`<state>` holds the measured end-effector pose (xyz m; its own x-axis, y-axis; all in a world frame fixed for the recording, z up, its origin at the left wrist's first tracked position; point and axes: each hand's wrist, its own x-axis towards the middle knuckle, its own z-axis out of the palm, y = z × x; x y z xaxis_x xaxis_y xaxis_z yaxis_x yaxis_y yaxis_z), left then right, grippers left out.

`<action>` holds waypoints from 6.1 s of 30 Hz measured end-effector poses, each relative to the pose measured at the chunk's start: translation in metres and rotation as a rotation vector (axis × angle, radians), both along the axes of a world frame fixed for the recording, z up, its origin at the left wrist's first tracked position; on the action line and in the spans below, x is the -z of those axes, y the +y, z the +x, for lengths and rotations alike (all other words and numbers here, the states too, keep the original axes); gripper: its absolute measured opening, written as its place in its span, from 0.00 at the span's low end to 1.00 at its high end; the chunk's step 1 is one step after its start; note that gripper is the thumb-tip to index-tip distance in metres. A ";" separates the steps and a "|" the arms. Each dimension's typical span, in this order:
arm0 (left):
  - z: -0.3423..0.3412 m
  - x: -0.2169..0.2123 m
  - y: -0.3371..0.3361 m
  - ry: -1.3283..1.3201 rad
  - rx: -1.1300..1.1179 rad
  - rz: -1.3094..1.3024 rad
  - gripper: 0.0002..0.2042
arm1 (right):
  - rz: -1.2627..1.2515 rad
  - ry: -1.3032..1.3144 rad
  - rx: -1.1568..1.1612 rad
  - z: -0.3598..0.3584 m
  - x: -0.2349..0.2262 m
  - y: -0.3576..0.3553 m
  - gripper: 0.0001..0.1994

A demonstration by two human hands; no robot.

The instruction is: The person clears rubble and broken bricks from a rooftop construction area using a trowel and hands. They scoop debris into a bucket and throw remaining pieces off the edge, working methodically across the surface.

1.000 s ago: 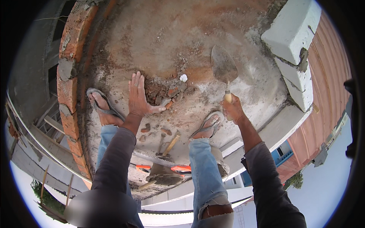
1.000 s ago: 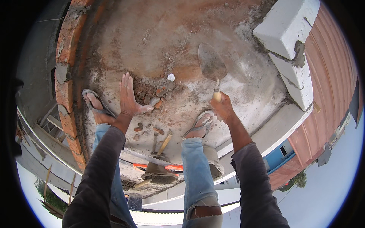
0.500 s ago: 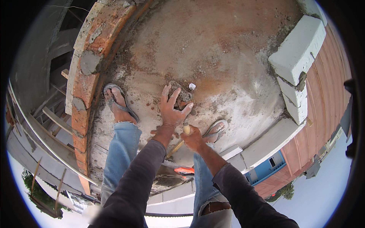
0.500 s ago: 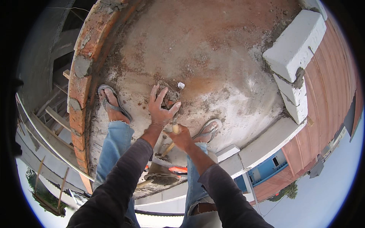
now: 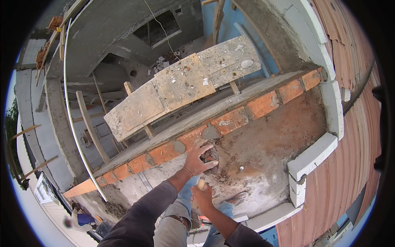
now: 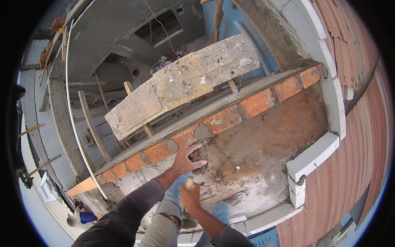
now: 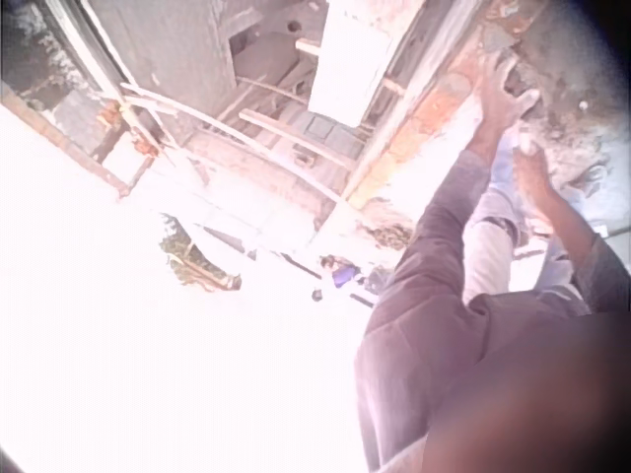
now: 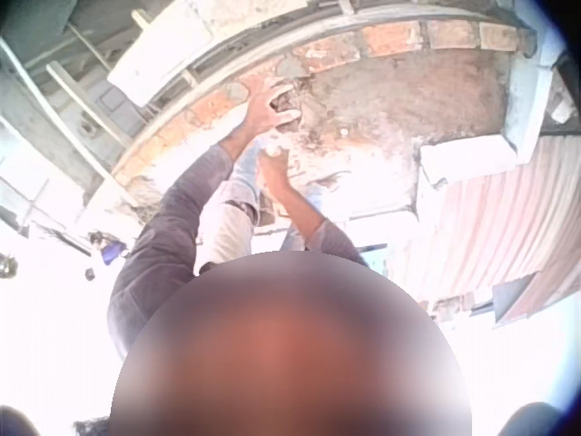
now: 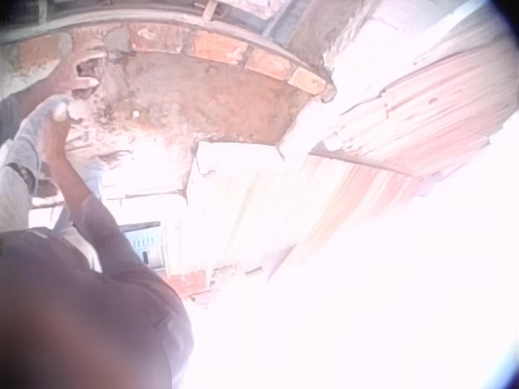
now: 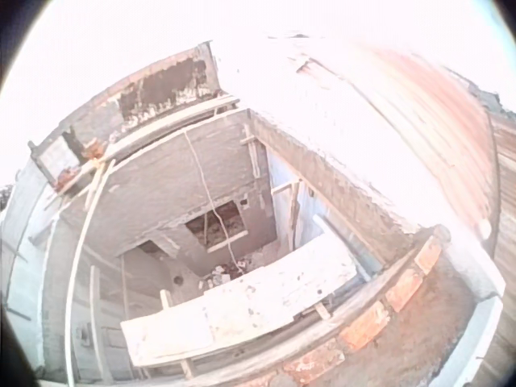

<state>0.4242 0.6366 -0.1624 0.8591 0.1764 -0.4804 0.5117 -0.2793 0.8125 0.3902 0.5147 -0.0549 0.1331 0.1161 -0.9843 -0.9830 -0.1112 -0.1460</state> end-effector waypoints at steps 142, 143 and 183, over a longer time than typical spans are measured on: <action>0.414 -0.438 -0.461 0.070 2.361 0.956 0.25 | -0.460 0.586 1.902 -0.149 -0.247 -0.066 0.14; 0.421 -0.439 -0.478 0.051 2.418 0.979 0.25 | -0.461 0.639 1.946 -0.138 -0.246 -0.051 0.13; -0.047 -0.221 -0.404 0.039 2.852 1.622 0.64 | -0.504 0.272 1.698 -0.345 0.079 -0.066 0.25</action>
<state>0.3768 0.2326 0.0583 -0.0408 -0.0837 -0.9957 -0.9236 0.3834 0.0056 0.0452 0.4485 -0.1342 -0.3805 -0.2498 -0.8904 -0.0457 0.9667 -0.2517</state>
